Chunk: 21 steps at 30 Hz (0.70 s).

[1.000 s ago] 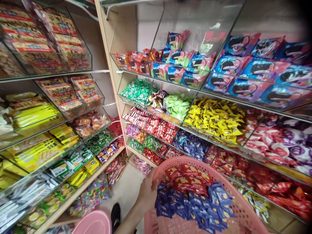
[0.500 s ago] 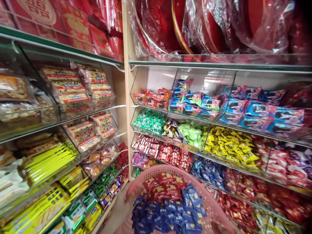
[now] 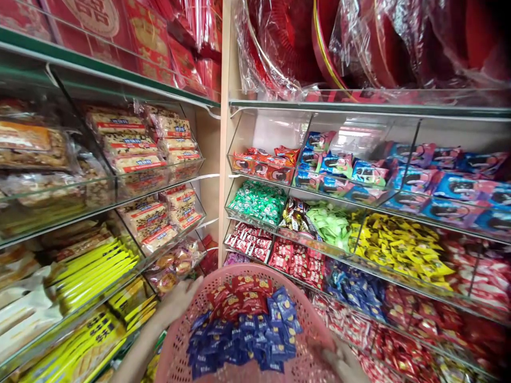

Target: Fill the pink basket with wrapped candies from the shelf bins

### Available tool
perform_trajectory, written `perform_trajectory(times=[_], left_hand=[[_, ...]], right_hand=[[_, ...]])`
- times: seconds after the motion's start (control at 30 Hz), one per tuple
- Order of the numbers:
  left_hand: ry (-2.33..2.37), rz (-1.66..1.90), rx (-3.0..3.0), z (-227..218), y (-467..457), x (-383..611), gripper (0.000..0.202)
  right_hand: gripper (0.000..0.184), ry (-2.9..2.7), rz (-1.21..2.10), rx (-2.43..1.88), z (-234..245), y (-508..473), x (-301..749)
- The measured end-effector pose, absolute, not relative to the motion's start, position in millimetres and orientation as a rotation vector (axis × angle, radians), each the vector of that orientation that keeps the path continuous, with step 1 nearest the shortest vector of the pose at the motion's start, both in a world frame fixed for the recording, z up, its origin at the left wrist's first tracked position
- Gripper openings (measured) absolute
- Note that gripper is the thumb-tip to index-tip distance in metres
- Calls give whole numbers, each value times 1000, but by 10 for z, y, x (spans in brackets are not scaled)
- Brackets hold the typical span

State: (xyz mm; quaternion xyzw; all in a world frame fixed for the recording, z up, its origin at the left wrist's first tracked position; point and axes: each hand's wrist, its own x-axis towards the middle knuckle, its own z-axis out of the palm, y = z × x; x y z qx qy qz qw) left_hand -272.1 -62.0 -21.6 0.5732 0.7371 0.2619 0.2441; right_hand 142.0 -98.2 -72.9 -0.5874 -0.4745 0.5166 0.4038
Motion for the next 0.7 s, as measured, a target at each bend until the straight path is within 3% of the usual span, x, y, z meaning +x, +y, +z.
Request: perform_trajectory(times=[0.33, 0.53, 0.7], left_hand=[[1765, 544, 1895, 100, 688, -1767, 60], [2102, 457, 1877, -80, 758, -1430, 61], [2105, 394, 1892, -147, 702, -1399, 55]], right_hand=[[47, -1439, 1420, -1250, -389, -419, 1469], [37, -1454, 1273, -1262, -375, -313, 1557], [37, -1393, 1212, -1327, -481, -390, 1583]])
